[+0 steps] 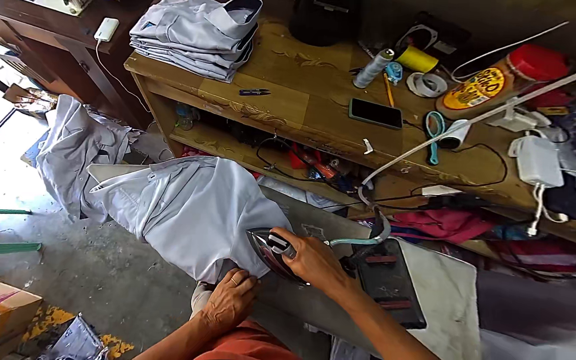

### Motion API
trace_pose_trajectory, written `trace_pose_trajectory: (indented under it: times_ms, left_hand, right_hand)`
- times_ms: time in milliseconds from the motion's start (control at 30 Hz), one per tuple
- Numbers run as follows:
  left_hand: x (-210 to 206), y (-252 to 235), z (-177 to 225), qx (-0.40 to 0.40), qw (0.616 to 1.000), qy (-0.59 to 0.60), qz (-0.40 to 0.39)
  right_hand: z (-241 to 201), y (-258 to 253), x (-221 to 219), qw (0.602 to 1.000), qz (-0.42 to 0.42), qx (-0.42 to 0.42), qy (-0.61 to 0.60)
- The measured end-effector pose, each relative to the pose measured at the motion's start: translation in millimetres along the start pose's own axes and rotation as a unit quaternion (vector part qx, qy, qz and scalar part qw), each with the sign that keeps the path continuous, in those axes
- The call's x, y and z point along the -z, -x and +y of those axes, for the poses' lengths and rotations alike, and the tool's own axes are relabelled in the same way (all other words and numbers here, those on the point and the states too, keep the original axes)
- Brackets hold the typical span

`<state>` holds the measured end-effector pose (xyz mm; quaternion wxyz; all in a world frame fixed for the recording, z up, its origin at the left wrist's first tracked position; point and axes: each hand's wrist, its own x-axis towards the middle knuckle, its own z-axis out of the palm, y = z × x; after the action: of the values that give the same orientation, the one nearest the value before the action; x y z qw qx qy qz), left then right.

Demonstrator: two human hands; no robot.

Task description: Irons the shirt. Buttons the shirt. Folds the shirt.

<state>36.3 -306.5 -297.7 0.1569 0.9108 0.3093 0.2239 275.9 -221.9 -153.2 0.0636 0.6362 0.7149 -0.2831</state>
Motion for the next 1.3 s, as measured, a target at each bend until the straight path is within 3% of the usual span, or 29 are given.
trace_pose_trajectory:
  times_ms: [100,167,300,400,567,767,967,1200,1300]
  left_hand:
    - [17,0,-1,0.013,0.999,0.025,0.034]
    - [31,-8,-8,0.068,0.994,0.029,0.077]
    - [52,-40,-47,0.161,0.976,-0.001,0.145]
    - [58,-55,-64,0.144,0.981,-0.005,0.129]
    - [40,-58,-58,0.136,0.990,0.002,0.045]
    - [30,-44,-63,0.164,0.986,-0.006,-0.011]
    - [34,-51,-65,0.155,0.987,0.008,0.034]
    - [32,-69,-60,0.121,0.991,0.009,0.050]
    - [30,-66,-57,0.122,0.991,0.004,0.045]
  right_hand:
    - [5,13,-6,0.995,-0.033,0.093,0.027]
    - [8,25,-13,0.988,-0.056,0.135,0.054]
    - [12,44,-19,0.986,-0.066,0.145,0.041]
    - [17,51,-13,0.993,-0.062,0.098,0.000]
    - [14,46,-10,0.994,0.041,-0.060,-0.076]
    - [31,44,-20,0.975,0.048,-0.183,-0.120]
    - [49,67,-5,0.972,0.038,-0.208,-0.100]
    - [31,32,-7,0.972,0.039,-0.198,-0.119]
    - [45,42,-12,0.970,0.027,-0.210,-0.116]
